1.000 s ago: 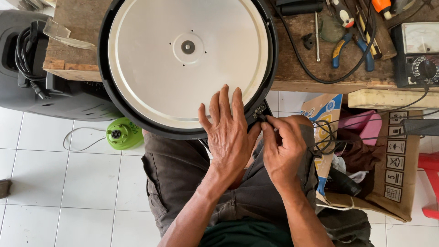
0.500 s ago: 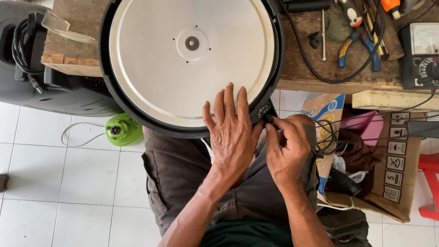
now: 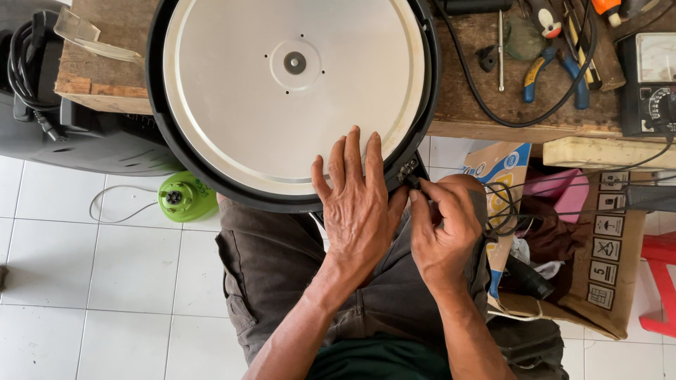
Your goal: The person disassembles a round appliance base, using a screwdriver and a power drill to remove screws and a plastic cover. They then flip the appliance to access the internal wiring and components, using a screwdriver to manipulate the wires and parts inside.
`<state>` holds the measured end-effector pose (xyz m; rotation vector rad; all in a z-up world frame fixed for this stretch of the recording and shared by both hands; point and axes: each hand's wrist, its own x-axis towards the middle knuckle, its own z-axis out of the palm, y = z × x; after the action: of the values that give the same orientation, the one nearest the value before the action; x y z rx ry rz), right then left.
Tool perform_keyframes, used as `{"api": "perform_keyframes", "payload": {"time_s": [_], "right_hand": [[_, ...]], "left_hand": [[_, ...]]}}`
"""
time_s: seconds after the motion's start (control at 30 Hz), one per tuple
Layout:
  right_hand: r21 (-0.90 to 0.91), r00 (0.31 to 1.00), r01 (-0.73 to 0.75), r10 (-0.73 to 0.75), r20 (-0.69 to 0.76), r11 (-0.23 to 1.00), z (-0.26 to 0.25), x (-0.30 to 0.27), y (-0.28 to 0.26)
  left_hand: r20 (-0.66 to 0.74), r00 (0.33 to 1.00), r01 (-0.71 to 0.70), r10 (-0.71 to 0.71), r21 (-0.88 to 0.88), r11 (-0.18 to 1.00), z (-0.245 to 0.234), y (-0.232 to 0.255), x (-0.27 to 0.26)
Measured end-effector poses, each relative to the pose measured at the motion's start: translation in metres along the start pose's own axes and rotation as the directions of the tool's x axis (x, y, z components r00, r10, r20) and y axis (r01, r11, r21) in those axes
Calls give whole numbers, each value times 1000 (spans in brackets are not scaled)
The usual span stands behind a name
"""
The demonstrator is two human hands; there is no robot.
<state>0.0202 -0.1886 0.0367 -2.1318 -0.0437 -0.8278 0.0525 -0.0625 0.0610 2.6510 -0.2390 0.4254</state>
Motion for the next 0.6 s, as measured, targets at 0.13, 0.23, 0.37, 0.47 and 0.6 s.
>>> {"api": "perform_keyframes", "payload": {"time_s": [0.13, 0.23, 0.37, 0.47, 0.6], "right_hand": [[-5, 1000, -3, 3, -13, 1000, 4, -4, 4], [-23, 1000, 15, -15, 4, 1000, 4, -2, 5], [2, 999, -36, 36, 23, 999, 0, -1, 0], [77, 991, -132, 132, 8, 988, -9, -1, 5], [141, 955, -283, 293, -48, 949, -28, 18, 30]], "left_hand": [[24, 1000, 2, -2, 9, 1000, -1, -1, 0], [18, 1000, 3, -3, 0, 1000, -3, 1, 1], [28, 1000, -4, 6, -65, 998, -8, 1, -1], [-43, 999, -8, -2, -227, 974, -21, -11, -14], [-336, 929, 65, -155, -264, 962, -57, -56, -43]]}}
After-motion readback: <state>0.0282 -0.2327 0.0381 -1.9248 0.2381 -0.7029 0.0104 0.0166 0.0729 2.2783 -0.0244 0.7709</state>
